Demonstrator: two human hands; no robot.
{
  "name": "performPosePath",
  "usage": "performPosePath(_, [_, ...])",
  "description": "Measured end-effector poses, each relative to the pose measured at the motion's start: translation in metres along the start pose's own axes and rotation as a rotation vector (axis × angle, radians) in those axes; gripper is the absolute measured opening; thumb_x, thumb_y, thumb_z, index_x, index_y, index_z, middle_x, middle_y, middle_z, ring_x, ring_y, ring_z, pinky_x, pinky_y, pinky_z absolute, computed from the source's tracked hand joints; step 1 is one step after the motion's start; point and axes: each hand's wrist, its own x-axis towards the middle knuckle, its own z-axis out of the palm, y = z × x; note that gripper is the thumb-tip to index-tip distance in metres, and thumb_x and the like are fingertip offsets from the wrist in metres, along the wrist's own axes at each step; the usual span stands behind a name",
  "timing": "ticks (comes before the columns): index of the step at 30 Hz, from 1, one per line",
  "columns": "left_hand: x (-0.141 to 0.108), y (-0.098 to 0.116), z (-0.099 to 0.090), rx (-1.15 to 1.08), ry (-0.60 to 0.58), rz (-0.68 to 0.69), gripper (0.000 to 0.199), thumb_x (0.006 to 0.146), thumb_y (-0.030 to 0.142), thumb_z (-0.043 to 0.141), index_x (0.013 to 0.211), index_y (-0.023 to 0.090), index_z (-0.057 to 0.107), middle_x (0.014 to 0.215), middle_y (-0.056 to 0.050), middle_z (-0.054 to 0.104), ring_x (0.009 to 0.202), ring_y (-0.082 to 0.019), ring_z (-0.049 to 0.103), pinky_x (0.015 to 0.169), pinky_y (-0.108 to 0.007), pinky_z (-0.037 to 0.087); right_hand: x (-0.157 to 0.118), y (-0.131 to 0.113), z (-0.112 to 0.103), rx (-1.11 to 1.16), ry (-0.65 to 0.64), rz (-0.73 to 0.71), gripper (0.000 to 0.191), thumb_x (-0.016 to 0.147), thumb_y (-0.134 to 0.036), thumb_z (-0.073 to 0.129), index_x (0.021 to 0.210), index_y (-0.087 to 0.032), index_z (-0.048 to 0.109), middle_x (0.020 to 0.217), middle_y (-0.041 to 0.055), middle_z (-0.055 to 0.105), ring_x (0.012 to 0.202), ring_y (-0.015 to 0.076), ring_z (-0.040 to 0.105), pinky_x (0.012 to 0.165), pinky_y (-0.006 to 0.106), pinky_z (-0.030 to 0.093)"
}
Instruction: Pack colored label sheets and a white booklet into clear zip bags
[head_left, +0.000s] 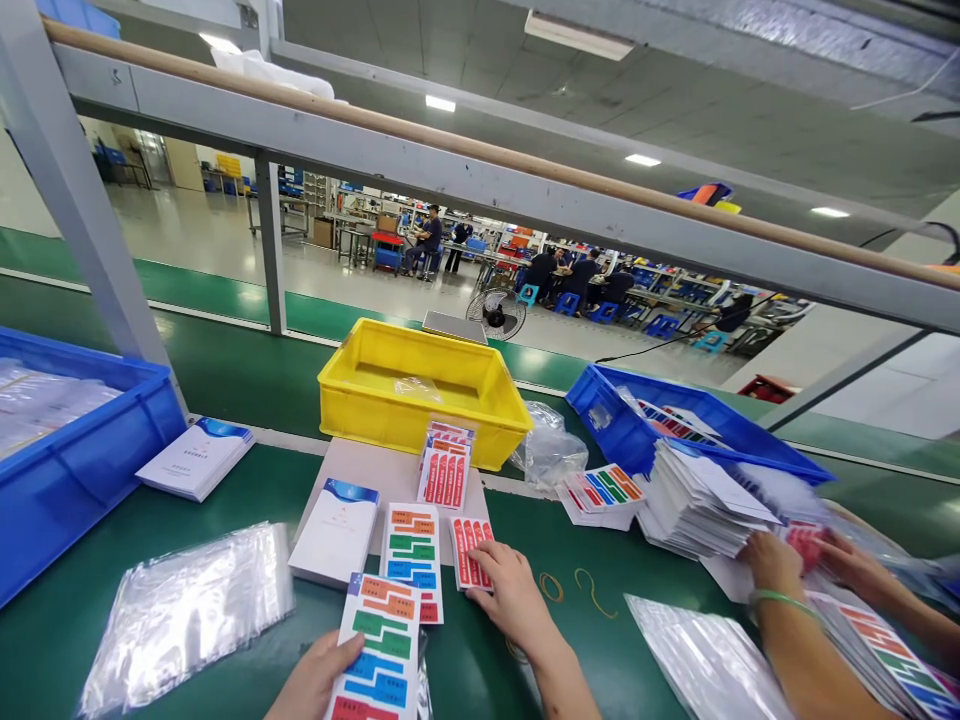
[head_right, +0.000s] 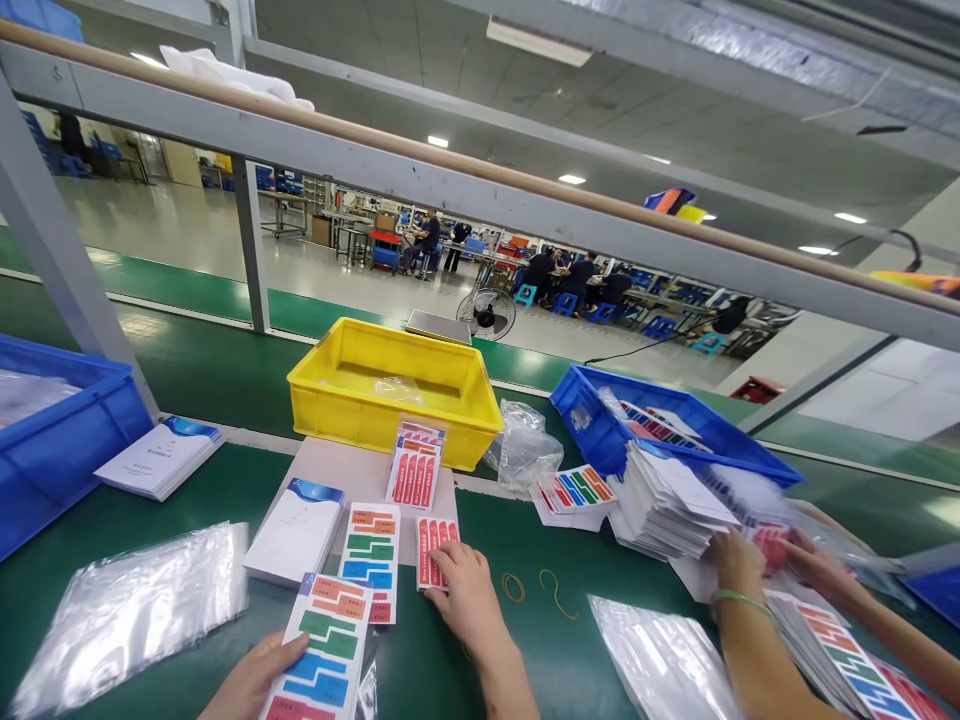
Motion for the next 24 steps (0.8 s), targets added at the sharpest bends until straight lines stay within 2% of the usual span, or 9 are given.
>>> performPosePath(5, [0.001,-0.003,0.000,-0.002,-0.007,0.011,0.038,0.062,0.043,0.077,0.076,0.010,0.062,0.070,-0.012,0.075,0.066,-0.025,0.071,0.062,-0.029,0.055,-0.002,0.011,0.006,0.038,0.043,-0.056,0.027,0.076,-0.016,0.055,0.098,-0.022,0.067,0.108,0.0078,0.063,0.101,0.0241,0.056,0.090,0.040,0.041])
performPosePath(9, [-0.001,0.000,0.001,-0.013,0.007,-0.005,0.041,0.057,0.044,0.079,0.074,0.011,0.061,0.069,-0.012,0.074,0.065,-0.026,0.071,0.062,-0.030,0.055,-0.001,0.026,0.017,0.073,0.162,-0.134,0.038,0.075,-0.008,0.042,0.098,-0.022,0.069,0.104,0.0072,0.067,0.097,0.0216,0.061,0.091,0.040,0.044])
performPosePath(12, [-0.004,0.005,0.005,-0.017,0.026,-0.026,0.042,0.054,0.043,0.081,0.073,0.011,0.060,0.067,-0.012,0.074,0.064,-0.026,0.071,0.061,-0.030,0.055,-0.003,0.028,0.016,0.076,0.268,-0.128,0.038,0.080,-0.012,0.038,0.101,-0.020,0.068,0.104,0.0103,0.067,0.096,0.0239,0.062,0.089,0.045,0.046])
performPosePath(15, [-0.006,0.009,0.009,-0.021,0.057,-0.049,0.038,0.056,0.039,0.081,0.073,0.011,0.061,0.065,-0.011,0.074,0.065,-0.026,0.071,0.062,-0.030,0.054,-0.012,0.004,0.006,0.109,0.564,-0.165,0.036,0.084,-0.014,0.041,0.112,-0.022,0.062,0.108,0.0110,0.064,0.099,0.0252,0.060,0.085,0.045,0.049])
performPosePath(17, [-0.006,0.009,0.010,-0.028,0.061,-0.042,0.037,0.059,0.039,0.079,0.075,0.010,0.063,0.065,-0.010,0.074,0.065,-0.025,0.071,0.064,-0.031,0.054,-0.022,-0.024,0.002,0.148,0.729,-0.277,0.041,0.082,-0.010,0.046,0.119,-0.026,0.057,0.106,0.0098,0.064,0.098,0.0251,0.060,0.082,0.044,0.049])
performPosePath(18, [-0.005,0.008,0.010,-0.034,0.049,-0.016,0.039,0.060,0.041,0.078,0.076,0.009,0.064,0.066,-0.011,0.074,0.065,-0.025,0.071,0.065,-0.031,0.054,-0.027,-0.040,0.003,0.156,0.737,-0.353,0.045,0.082,-0.008,0.047,0.121,-0.028,0.054,0.103,0.0091,0.065,0.095,0.0252,0.060,0.079,0.044,0.050])
performPosePath(20, [-0.003,0.005,0.009,-0.055,0.017,0.065,0.043,0.061,0.047,0.076,0.077,0.008,0.066,0.067,-0.012,0.074,0.066,-0.027,0.070,0.065,-0.033,0.053,-0.035,-0.071,0.012,0.169,0.654,-0.513,0.043,0.081,-0.009,0.050,0.120,-0.026,0.054,0.097,0.0093,0.067,0.088,0.0249,0.062,0.073,0.042,0.050])
performPosePath(22, [-0.002,0.003,0.008,-0.077,-0.012,0.126,0.049,0.063,0.053,0.072,0.078,0.006,0.068,0.070,-0.014,0.074,0.069,-0.028,0.069,0.067,-0.035,0.052,-0.040,-0.094,0.027,0.176,0.540,-0.642,0.035,0.080,-0.011,0.052,0.113,-0.022,0.057,0.087,0.0082,0.069,0.078,0.0225,0.062,0.066,0.037,0.050])
performPosePath(24, [-0.001,0.000,0.008,-0.075,-0.047,0.141,0.050,0.064,0.054,0.070,0.080,0.006,0.068,0.075,-0.015,0.074,0.072,-0.029,0.069,0.068,-0.036,0.051,-0.042,-0.107,0.042,0.176,0.467,-0.709,0.023,0.082,-0.014,0.052,0.103,-0.019,0.059,0.076,0.0061,0.068,0.069,0.0198,0.060,0.059,0.033,0.048])
